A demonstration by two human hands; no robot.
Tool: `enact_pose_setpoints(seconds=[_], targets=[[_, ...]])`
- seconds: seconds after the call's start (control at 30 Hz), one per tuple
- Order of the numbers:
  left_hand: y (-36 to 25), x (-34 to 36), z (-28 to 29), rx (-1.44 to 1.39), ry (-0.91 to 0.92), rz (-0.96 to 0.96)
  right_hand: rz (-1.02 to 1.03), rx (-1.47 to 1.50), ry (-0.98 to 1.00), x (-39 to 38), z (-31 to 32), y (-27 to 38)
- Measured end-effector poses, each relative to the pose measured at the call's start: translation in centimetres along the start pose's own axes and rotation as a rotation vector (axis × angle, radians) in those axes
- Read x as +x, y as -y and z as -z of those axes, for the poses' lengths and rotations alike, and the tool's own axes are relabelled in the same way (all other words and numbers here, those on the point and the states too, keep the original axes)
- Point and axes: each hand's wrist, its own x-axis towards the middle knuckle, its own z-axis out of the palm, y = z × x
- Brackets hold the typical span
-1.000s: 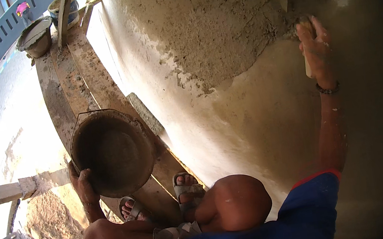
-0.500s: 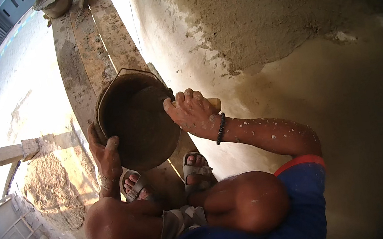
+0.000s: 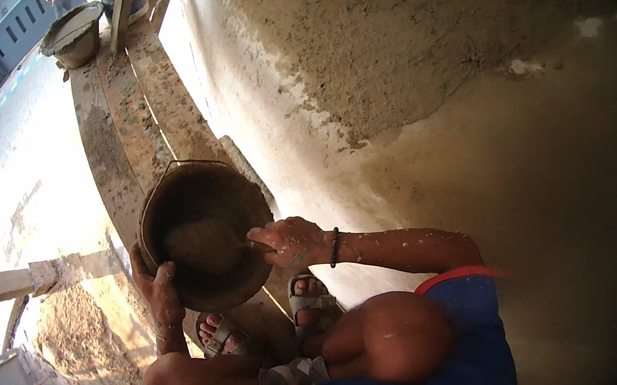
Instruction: The person mixes plaster in a bucket with a trowel, applies it to a concrete wall, and smooths the surface using a wooden board while positioned on a scaffold.
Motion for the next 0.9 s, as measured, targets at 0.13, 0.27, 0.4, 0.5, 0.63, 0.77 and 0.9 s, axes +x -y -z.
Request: enact_pose_setpoints(seconds=[0.13,0.27,0.4,0.5,0.63,0.77,0.9], targets=[[-0.4,1.4,2.2,0.030,0.033,0.003,-0.059,-0.054,-0.009,-0.3,3.4,0.7],[0.2,2.3,3.7,0.009,-0.029,0.044,-0.125,-0.050,-0.058,-2.9,9.4,2.9],[0.1,2.4,4.8,-0.025,0.065,0.027,0.019,-0.118,-0.247,-5.5,16.3,7.4],[-0.8,2.2,5.2,-0.003,0.056,0.020,0.037,-0.088,-0.156,-6.9,21.2,11.6],[0.1,2.7,4.6,-0.074,0.077,0.051,0.007,0.145,-0.218,-8.5,23.9,11.9],[-1.5,2.0,5.9,-0.049,-0.002,0.097,-0.459,0.234,-0.404,-6.5,27.1,0.9],[0.9,3.6,5.3,-0.035,0.017,0.119,-0.371,-0.686,-1.120,-16.3,37.4,-1.4]])
